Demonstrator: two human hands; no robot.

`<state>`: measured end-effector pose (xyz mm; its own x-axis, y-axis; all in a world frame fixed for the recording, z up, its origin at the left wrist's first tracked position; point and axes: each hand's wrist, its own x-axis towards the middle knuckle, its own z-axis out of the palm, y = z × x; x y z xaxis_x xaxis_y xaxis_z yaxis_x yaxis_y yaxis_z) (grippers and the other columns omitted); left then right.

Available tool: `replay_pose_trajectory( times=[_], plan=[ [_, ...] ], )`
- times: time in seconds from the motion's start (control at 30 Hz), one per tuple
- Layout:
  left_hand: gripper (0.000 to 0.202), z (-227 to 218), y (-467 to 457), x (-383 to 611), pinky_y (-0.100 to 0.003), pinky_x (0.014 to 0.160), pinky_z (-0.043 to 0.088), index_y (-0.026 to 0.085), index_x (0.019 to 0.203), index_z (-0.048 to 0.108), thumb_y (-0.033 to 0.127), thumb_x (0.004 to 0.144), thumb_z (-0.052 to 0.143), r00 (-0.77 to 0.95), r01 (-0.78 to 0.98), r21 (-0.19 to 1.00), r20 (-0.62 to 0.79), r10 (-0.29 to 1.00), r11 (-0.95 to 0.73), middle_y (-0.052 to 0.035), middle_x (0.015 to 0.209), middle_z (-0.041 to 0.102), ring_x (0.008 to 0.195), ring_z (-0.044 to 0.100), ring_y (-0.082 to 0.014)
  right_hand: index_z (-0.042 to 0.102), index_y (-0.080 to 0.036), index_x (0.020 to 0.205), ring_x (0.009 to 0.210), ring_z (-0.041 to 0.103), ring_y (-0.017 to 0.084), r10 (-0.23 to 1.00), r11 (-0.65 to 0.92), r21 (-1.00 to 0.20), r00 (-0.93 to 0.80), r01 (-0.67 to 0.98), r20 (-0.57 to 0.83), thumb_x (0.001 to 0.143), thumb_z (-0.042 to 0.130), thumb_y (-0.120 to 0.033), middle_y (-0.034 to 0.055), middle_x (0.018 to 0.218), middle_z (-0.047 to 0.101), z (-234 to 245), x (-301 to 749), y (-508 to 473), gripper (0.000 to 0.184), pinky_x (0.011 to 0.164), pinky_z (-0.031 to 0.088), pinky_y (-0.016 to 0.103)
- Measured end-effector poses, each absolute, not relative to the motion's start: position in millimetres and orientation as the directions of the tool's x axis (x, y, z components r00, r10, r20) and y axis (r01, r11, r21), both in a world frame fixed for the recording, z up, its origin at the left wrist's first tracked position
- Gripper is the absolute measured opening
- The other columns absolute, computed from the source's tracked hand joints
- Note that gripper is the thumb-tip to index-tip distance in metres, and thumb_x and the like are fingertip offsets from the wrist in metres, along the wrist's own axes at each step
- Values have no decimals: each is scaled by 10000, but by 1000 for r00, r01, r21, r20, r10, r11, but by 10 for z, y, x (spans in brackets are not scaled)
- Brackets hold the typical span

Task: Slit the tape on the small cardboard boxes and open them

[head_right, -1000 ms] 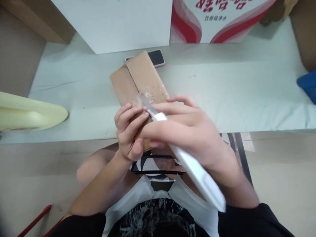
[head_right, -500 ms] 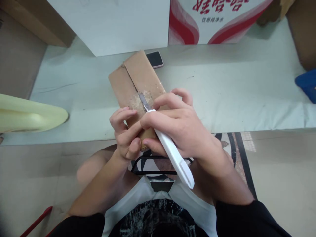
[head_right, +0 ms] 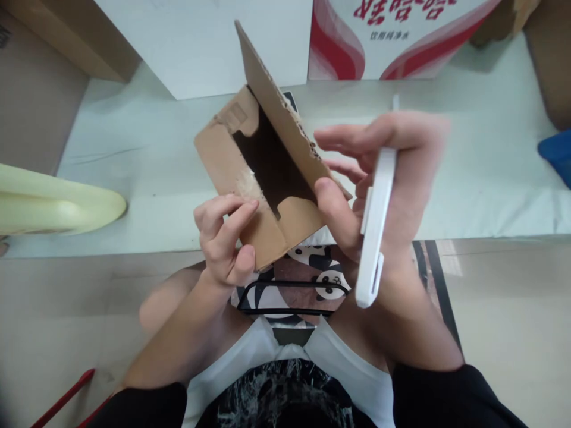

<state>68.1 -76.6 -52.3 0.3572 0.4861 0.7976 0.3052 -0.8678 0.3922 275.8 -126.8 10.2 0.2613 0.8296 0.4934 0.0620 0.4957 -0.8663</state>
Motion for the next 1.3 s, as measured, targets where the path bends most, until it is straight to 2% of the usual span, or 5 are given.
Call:
replay_pose_trajectory(
  times=[0.2, 0.43, 0.9, 1.13, 1.3],
  plan=[
    [476, -471, -720, 569, -458, 906, 472, 264, 1357, 738, 495, 1074, 434, 367, 400, 382, 767, 527, -834, -71, 1016, 643, 951, 604, -252, 667, -279, 948, 862, 837, 170, 580, 622, -609, 234, 492, 781, 844, 809, -250, -37, 899, 804, 123, 2609, -1257, 178, 662, 687, 234],
    [450, -554, -637, 531, -566, 1129, 416, 278, 1241, 697, 524, 1054, 371, 382, 373, 354, 784, 490, -858, -96, 1390, 650, 1359, 531, -337, 583, -314, 864, 797, 825, 195, 650, 504, -611, 198, 610, 734, 897, 710, -293, -30, 767, 777, 219, 2642, -1313, 133, 596, 669, 306],
    [445, -544, -630, 524, -588, 1113, 459, 373, 1281, 645, 567, 1022, 339, 416, 385, 380, 742, 526, -841, -24, 1192, 755, 1403, 576, -319, 580, -281, 793, 725, 798, 244, 662, 514, -668, 246, 537, 708, 834, 736, -326, 19, 699, 697, 270, 2580, -1309, 167, 521, 622, 327],
    [438, -507, -661, 532, -536, 1074, 468, 312, 1242, 652, 569, 1022, 373, 397, 396, 372, 756, 521, -840, -38, 1117, 748, 1337, 590, -320, 660, -256, 998, 952, 835, 231, 720, 573, -669, 100, 474, 687, 819, 830, -244, 19, 933, 806, 174, 2650, -1305, 247, 631, 650, 260],
    [385, -489, -685, 553, -546, 1099, 459, 297, 1142, 668, 562, 1016, 418, 377, 365, 415, 752, 540, -833, -39, 1186, 773, 1349, 598, -332, 653, -306, 1158, 1320, 730, 261, 818, 542, -747, -37, 384, 574, 850, 789, -186, 25, 1425, 746, 14, 2669, -1318, 357, 1103, 640, 434]
  ],
)
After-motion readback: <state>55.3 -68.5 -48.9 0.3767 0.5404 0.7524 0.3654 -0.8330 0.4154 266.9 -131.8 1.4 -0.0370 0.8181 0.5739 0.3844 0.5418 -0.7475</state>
